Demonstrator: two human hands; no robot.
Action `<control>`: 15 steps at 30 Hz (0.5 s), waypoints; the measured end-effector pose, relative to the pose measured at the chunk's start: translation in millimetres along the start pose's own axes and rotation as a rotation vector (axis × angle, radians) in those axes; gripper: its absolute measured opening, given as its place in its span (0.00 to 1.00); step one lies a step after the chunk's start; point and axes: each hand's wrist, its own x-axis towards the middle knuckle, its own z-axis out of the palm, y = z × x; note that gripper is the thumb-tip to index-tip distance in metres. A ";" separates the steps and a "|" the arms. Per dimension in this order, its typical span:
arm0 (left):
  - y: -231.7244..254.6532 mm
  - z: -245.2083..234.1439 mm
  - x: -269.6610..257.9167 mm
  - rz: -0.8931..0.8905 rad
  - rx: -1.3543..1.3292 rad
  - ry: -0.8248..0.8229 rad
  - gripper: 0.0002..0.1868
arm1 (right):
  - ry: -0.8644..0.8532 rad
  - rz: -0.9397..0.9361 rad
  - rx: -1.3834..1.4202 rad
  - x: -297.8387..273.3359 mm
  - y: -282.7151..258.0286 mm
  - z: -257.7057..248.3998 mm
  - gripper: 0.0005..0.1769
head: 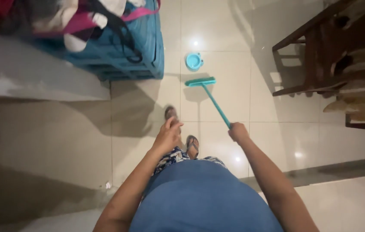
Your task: Sweep the floor using a broom.
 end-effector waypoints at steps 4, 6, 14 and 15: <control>-13.6 -23.5 45.6 0.075 0.016 0.025 0.29 | -0.066 0.048 -0.024 42.5 -57.6 -16.6 0.12; -17.2 -36.5 66.8 0.049 0.027 0.005 0.30 | -0.116 0.092 -0.088 67.1 -74.4 -19.2 0.12; -6.6 -128.7 193.3 0.052 0.042 -0.012 0.31 | -0.089 0.145 -0.012 170.9 -160.3 -89.9 0.12; 0.1 -137.5 203.2 0.029 0.040 -0.050 0.31 | -0.093 0.169 0.027 177.3 -168.2 -103.9 0.12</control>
